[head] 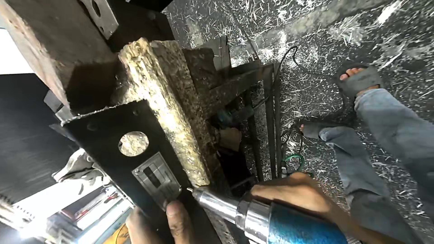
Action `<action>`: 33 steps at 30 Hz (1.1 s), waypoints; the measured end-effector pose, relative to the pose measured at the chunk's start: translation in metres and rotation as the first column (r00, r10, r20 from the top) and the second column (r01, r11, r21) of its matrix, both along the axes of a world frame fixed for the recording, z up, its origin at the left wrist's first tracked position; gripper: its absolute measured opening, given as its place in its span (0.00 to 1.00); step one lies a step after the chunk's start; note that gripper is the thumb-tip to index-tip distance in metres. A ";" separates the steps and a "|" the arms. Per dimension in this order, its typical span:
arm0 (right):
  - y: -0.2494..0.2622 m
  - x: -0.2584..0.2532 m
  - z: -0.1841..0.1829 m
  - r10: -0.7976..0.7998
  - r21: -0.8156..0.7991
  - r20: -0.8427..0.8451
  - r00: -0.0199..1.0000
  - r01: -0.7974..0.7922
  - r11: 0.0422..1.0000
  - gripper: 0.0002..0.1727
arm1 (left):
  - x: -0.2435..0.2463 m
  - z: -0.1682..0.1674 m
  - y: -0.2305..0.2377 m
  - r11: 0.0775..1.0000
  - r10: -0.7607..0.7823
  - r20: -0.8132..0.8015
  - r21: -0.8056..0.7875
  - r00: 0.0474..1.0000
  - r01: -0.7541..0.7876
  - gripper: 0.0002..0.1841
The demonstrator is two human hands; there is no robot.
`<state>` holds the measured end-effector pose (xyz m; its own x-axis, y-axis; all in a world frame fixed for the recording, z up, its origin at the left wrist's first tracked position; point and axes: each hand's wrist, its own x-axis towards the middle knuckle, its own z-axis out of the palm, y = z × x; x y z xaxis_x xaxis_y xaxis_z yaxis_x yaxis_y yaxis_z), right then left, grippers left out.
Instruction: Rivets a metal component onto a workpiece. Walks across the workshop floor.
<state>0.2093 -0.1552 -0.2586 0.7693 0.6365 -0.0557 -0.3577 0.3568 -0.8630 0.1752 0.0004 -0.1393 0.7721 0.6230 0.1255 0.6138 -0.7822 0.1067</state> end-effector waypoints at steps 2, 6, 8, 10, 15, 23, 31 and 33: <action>0.003 0.001 0.001 0.009 0.000 -0.008 1.000 -0.009 1.000 0.16 | 0.000 0.000 0.001 1.000 -0.013 -0.001 0.014 1.000 0.013 0.26; 0.007 0.001 0.001 0.009 0.015 -0.016 1.000 -0.008 1.000 0.16 | 0.000 -0.002 0.001 0.998 -0.019 -0.016 0.053 1.000 0.020 0.30; 0.007 0.003 0.002 0.016 0.014 -0.021 1.000 -0.015 1.000 0.17 | 0.000 -0.002 0.001 0.998 -0.023 -0.017 0.062 1.000 0.024 0.32; 0.007 0.005 0.002 0.034 0.016 -0.031 0.999 -0.033 0.999 0.18 | -0.001 -0.002 0.002 0.997 -0.026 -0.021 0.072 0.999 0.027 0.33; 0.007 0.006 0.002 0.017 0.012 -0.005 1.000 -0.017 1.000 0.17 | -0.001 -0.001 0.001 0.998 -0.028 -0.024 0.059 0.999 0.030 0.33; 0.007 0.005 0.000 0.013 0.005 0.014 1.000 -0.013 1.000 0.19 | -0.002 -0.001 0.003 0.996 -0.033 -0.026 0.081 0.999 0.035 0.33; 0.003 0.009 -0.003 0.052 0.007 0.009 0.999 -0.052 0.999 0.19 | -0.006 -0.004 0.006 0.993 -0.074 0.021 0.091 0.997 0.071 0.32; 0.004 0.009 -0.002 0.043 0.010 0.011 0.999 -0.043 0.999 0.19 | -0.005 -0.006 0.006 0.994 -0.084 0.045 0.076 0.995 0.081 0.30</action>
<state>0.2184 -0.1515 -0.2605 0.7416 0.6696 -0.0408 -0.3638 0.3504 -0.8630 0.1701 0.0063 -0.1452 0.8124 0.5449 0.2076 0.5422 -0.8369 0.0746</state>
